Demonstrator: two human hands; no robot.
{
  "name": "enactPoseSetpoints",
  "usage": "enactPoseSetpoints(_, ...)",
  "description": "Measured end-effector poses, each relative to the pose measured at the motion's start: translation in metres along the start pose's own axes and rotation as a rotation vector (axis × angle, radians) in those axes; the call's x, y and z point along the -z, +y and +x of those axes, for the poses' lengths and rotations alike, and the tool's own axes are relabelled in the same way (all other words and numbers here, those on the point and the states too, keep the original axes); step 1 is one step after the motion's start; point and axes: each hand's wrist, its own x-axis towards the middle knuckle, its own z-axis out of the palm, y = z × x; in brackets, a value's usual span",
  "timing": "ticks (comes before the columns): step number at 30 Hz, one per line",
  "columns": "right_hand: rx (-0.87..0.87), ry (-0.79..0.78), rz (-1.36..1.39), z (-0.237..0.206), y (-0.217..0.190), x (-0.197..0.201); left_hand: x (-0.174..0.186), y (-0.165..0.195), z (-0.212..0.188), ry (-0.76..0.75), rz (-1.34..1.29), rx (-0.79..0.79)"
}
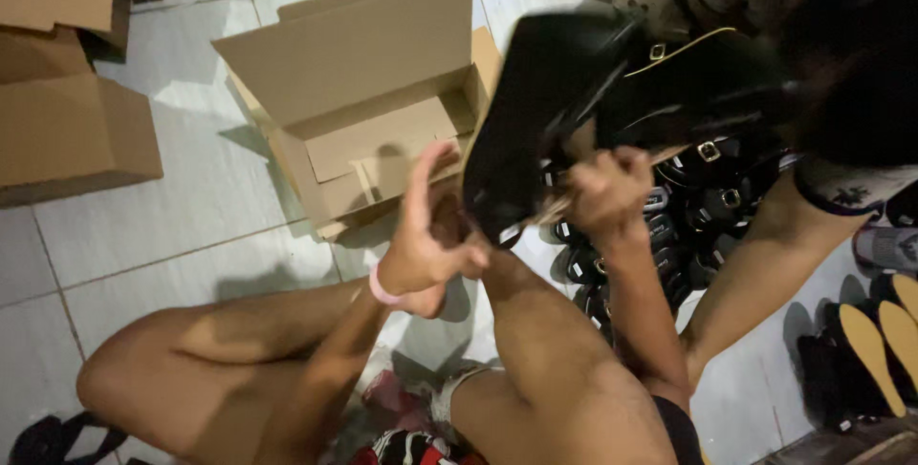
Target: The person sits on the floor and repeatedly packs pairs of black sandals into cardboard boxes. They open a box, place a pair of sandals inside, and close the box, repeating this process for multiple pairs.
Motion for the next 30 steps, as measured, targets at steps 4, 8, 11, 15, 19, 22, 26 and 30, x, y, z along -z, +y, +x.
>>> enactPoseSetpoints(4,0.244,0.0,-0.11,0.001,-0.019,0.009,0.002,-0.012,-0.002,-0.076,-0.052,0.167)
enactPoseSetpoints(8,0.428,0.169,-0.142,0.019,-0.021,0.016,0.006,-0.031,-0.02,-0.016,-0.471,0.299)
enactPoseSetpoints(11,0.389,0.136,-0.064,0.028,-0.015,0.024,0.013,-0.033,-0.03,0.056,-0.5,0.21)
enactPoseSetpoints(15,0.257,0.218,-0.018,0.016,-0.003,0.055,0.032,-0.016,-0.024,0.135,-0.529,0.254)
enactPoseSetpoints(19,-0.078,0.464,0.194,-0.023,-0.011,0.082,0.058,0.005,0.003,0.061,-0.124,0.067)
enactPoseSetpoints(22,-0.443,0.46,0.508,-0.061,-0.03,0.066,0.069,0.007,0.028,0.052,0.098,0.074)
enactPoseSetpoints(26,-0.939,0.059,0.994,-0.102,-0.036,0.004,0.064,-0.01,0.058,-0.105,0.157,0.032)
enactPoseSetpoints(30,-1.146,-0.217,1.425,-0.125,-0.021,-0.054,0.041,-0.033,0.069,-0.307,0.006,0.37)
